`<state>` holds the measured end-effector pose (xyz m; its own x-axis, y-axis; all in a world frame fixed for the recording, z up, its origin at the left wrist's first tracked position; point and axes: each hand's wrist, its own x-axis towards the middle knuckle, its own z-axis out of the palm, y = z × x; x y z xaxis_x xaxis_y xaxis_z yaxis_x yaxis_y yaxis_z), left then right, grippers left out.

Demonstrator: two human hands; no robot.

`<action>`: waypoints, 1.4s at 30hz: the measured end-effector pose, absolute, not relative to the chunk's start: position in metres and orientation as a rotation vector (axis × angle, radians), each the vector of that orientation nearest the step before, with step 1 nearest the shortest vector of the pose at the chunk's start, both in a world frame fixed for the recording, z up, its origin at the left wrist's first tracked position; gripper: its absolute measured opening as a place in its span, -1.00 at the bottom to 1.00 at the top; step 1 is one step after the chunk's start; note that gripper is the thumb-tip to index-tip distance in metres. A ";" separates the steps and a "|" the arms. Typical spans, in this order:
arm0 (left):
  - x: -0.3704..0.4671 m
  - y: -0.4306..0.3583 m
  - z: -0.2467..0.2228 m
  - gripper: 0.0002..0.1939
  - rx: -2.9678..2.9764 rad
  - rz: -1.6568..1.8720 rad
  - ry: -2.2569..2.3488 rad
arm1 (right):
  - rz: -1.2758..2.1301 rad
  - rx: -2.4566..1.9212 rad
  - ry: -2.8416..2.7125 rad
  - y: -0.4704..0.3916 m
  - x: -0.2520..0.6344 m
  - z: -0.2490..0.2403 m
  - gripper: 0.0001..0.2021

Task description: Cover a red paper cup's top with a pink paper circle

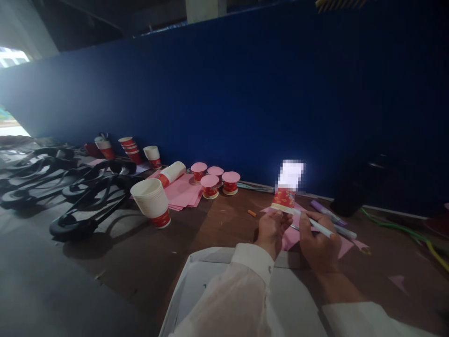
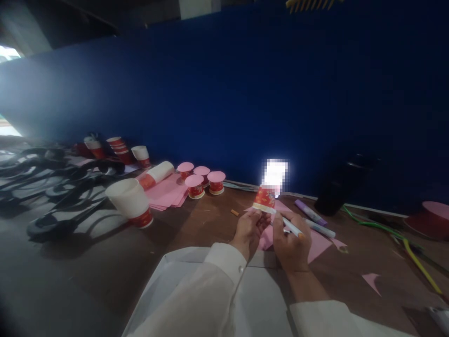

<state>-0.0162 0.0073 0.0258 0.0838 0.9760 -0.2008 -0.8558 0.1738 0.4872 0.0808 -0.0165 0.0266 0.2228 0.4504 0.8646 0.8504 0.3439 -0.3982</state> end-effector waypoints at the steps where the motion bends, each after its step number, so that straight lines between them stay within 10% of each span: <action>1: -0.016 0.007 0.026 -0.88 0.265 1.390 0.542 | -0.419 -1.280 -1.409 -0.017 0.081 0.027 -0.77; 42: -0.015 0.010 0.024 -0.87 0.276 1.376 0.547 | -0.339 -1.275 -1.511 -0.019 0.080 0.028 -0.80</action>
<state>-0.0145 0.0102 0.0243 0.0957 0.9740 -0.2054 -0.8496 0.1875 0.4931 0.0800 -0.0189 0.0278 0.1524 0.5275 0.8358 0.8341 0.3849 -0.3950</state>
